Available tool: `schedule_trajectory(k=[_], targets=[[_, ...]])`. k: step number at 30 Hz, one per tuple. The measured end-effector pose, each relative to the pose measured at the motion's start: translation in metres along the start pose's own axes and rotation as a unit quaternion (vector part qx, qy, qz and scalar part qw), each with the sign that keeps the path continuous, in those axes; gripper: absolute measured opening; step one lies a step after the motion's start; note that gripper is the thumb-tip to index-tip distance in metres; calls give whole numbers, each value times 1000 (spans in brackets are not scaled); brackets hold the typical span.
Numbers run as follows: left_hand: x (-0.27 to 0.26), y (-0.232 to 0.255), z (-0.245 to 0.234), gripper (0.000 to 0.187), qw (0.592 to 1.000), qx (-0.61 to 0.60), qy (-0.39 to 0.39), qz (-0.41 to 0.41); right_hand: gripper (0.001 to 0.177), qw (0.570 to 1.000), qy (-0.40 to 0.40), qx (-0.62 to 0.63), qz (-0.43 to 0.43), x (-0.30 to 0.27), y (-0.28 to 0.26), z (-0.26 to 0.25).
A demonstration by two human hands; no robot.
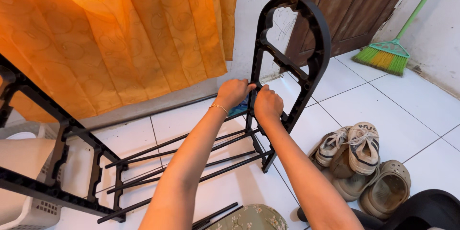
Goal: The person sits on the floor and disassembles a black metal shoe rack by removing the horizontal bars one by one. After removing the bars, the person uses a cloth to wipe each bar individually and places them on the floor.
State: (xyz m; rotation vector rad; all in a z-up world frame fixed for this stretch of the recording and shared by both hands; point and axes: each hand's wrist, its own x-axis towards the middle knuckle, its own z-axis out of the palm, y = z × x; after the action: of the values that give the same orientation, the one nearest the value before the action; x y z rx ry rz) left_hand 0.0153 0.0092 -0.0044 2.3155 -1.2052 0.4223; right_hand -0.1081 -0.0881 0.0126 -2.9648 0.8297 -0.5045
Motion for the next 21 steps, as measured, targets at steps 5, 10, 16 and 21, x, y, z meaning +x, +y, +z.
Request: schedule_trajectory(k=[5, 10, 16, 21], targets=[[10, 3, -13, 72, 978, -118, -122, -121, 18, 1000, -5, 15, 6, -2, -4, -3], [10, 15, -25, 77, 975, -66, -104, -183, 26, 1000, -8, -9, -5, 2, 2, -3], [-7, 22, -36, 69, 981, -27, -73, -178, 24, 1000, 23, -4, -6, 6, 6, 15], [-49, 67, -41, 52, 994, 60, 52, -74, 27, 997, 47, 57, -17, -3, 8, 15]])
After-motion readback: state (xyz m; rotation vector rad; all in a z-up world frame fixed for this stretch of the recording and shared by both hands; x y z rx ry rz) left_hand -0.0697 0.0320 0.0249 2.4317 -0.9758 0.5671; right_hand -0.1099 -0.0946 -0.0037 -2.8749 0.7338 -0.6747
